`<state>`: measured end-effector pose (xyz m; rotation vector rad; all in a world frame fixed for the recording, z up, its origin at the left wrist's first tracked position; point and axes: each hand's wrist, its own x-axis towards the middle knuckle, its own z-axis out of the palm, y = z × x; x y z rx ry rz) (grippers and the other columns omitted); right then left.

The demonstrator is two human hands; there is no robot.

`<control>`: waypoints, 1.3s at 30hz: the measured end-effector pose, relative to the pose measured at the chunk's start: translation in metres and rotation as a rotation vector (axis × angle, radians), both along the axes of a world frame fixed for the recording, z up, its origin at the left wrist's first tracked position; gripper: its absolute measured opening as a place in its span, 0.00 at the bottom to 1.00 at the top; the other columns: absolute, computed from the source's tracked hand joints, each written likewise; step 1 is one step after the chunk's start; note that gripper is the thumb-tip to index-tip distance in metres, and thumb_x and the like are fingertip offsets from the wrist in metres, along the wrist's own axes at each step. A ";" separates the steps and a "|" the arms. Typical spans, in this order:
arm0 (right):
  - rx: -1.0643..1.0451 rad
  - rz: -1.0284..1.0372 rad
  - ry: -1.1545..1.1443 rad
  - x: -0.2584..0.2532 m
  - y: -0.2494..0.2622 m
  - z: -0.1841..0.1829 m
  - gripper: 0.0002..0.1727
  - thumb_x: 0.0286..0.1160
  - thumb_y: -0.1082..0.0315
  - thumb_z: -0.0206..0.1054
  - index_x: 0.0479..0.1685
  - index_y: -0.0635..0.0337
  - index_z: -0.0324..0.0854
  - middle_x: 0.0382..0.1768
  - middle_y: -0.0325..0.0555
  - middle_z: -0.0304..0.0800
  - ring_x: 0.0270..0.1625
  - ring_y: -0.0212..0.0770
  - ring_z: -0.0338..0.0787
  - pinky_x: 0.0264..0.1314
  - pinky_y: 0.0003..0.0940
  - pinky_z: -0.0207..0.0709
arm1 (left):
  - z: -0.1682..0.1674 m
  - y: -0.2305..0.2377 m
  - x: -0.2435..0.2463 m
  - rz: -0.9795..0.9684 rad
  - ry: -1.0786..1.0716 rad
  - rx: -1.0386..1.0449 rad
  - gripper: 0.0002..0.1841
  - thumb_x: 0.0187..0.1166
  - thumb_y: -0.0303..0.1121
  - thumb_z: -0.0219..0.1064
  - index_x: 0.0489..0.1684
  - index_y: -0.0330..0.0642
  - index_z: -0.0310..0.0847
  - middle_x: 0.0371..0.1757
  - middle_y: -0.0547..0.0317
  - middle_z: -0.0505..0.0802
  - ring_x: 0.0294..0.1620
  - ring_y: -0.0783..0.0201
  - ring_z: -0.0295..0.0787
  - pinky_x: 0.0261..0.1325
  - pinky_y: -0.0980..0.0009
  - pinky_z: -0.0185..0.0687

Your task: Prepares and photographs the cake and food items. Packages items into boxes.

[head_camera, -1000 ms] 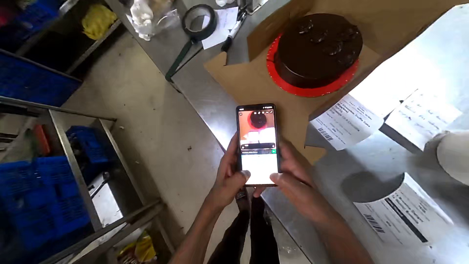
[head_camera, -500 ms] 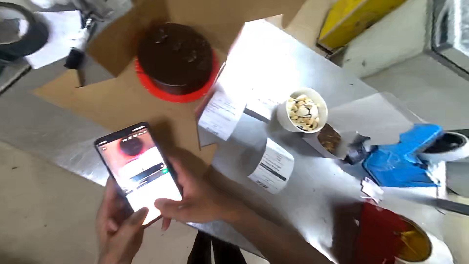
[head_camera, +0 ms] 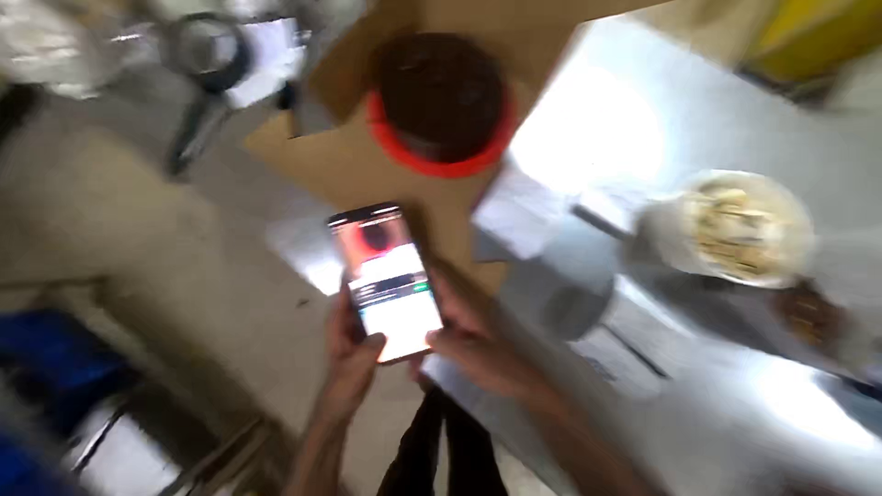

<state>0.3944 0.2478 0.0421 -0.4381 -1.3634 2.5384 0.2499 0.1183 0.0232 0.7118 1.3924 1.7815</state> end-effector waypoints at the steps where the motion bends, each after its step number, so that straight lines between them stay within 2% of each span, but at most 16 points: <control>1: 0.001 0.003 0.031 -0.003 -0.002 -0.006 0.38 0.79 0.77 0.51 0.92 0.43 0.52 0.63 0.47 0.87 0.49 0.42 0.94 0.44 0.40 0.93 | 0.000 -0.003 -0.004 -0.031 -0.032 -0.007 0.36 0.69 0.33 0.73 0.82 0.66 0.70 0.64 0.73 0.91 0.59 0.75 0.90 0.59 0.72 0.90; 3: -0.003 -0.017 0.057 -0.007 -0.002 -0.013 0.37 0.79 0.75 0.53 0.91 0.41 0.53 0.61 0.49 0.88 0.48 0.47 0.95 0.42 0.43 0.94 | -0.002 -0.002 -0.009 -0.106 -0.081 0.010 0.40 0.71 0.33 0.70 0.89 0.64 0.60 0.66 0.66 0.89 0.58 0.70 0.90 0.58 0.67 0.90; 5: -0.007 -0.027 0.053 -0.008 0.000 -0.015 0.38 0.78 0.75 0.53 0.90 0.41 0.53 0.62 0.53 0.87 0.48 0.50 0.95 0.39 0.46 0.94 | -0.001 0.002 -0.009 -0.120 -0.101 0.012 0.42 0.70 0.31 0.68 0.91 0.61 0.57 0.68 0.63 0.88 0.59 0.68 0.90 0.59 0.66 0.90; 10: 0.002 -0.020 0.019 -0.008 -0.002 -0.014 0.38 0.78 0.76 0.53 0.90 0.43 0.53 0.62 0.55 0.86 0.47 0.52 0.95 0.40 0.46 0.94 | 0.006 0.005 -0.002 -0.031 -0.088 -0.029 0.43 0.66 0.23 0.65 0.89 0.57 0.59 0.63 0.58 0.90 0.55 0.66 0.92 0.53 0.67 0.92; 16: 0.033 -0.011 -0.007 -0.007 -0.003 -0.011 0.38 0.78 0.76 0.52 0.91 0.45 0.51 0.63 0.53 0.85 0.49 0.49 0.95 0.42 0.44 0.94 | 0.011 0.011 0.006 0.071 -0.052 -0.024 0.41 0.67 0.20 0.67 0.88 0.52 0.61 0.61 0.58 0.92 0.55 0.66 0.93 0.55 0.69 0.92; 19: 0.026 -0.028 -0.040 -0.009 -0.004 -0.007 0.30 0.89 0.69 0.52 0.89 0.45 0.53 0.61 0.56 0.85 0.48 0.53 0.95 0.41 0.45 0.95 | 0.008 0.008 0.004 0.031 -0.058 0.009 0.41 0.69 0.21 0.65 0.89 0.52 0.60 0.62 0.57 0.91 0.55 0.66 0.92 0.55 0.69 0.92; 21: 0.040 -0.060 -0.069 -0.011 -0.006 -0.005 0.26 0.92 0.66 0.52 0.87 0.45 0.56 0.59 0.58 0.86 0.45 0.54 0.95 0.36 0.46 0.95 | 0.003 0.005 0.001 -0.015 -0.077 0.042 0.40 0.70 0.24 0.64 0.89 0.52 0.59 0.62 0.55 0.90 0.55 0.66 0.92 0.54 0.68 0.91; 24: 0.054 -0.098 -0.089 -0.014 -0.008 -0.005 0.25 0.92 0.67 0.51 0.86 0.44 0.58 0.58 0.56 0.86 0.43 0.53 0.95 0.32 0.45 0.94 | 0.001 0.002 -0.002 -0.036 -0.092 0.038 0.41 0.67 0.25 0.64 0.90 0.51 0.59 0.64 0.55 0.89 0.56 0.66 0.91 0.56 0.67 0.91; 27: 0.009 -0.075 -0.025 -0.012 -0.007 -0.009 0.30 0.87 0.69 0.51 0.88 0.46 0.54 0.62 0.56 0.84 0.48 0.53 0.95 0.37 0.46 0.94 | 0.007 0.004 -0.002 -0.036 -0.057 -0.009 0.43 0.66 0.21 0.66 0.90 0.50 0.56 0.64 0.55 0.89 0.58 0.65 0.91 0.58 0.67 0.91; 32: 0.004 -0.060 0.007 -0.010 -0.006 -0.011 0.36 0.80 0.76 0.50 0.90 0.49 0.49 0.63 0.56 0.84 0.51 0.52 0.94 0.41 0.45 0.94 | 0.014 0.009 0.001 0.013 -0.030 -0.083 0.45 0.66 0.19 0.70 0.91 0.50 0.56 0.60 0.54 0.92 0.54 0.63 0.94 0.55 0.67 0.93; 36: -0.049 -0.063 0.019 -0.012 -0.006 -0.009 0.33 0.85 0.72 0.48 0.90 0.51 0.47 0.66 0.58 0.82 0.54 0.55 0.94 0.41 0.49 0.94 | 0.008 0.006 -0.002 -0.037 -0.053 0.009 0.42 0.70 0.21 0.64 0.91 0.51 0.54 0.65 0.53 0.89 0.58 0.64 0.91 0.60 0.66 0.90; 39: -0.056 -0.108 0.000 -0.015 -0.005 -0.005 0.28 0.91 0.65 0.48 0.87 0.59 0.48 0.66 0.60 0.81 0.54 0.59 0.93 0.37 0.53 0.95 | 0.004 0.008 -0.007 -0.077 -0.085 0.060 0.40 0.74 0.29 0.64 0.91 0.44 0.51 0.69 0.51 0.87 0.63 0.61 0.89 0.66 0.61 0.87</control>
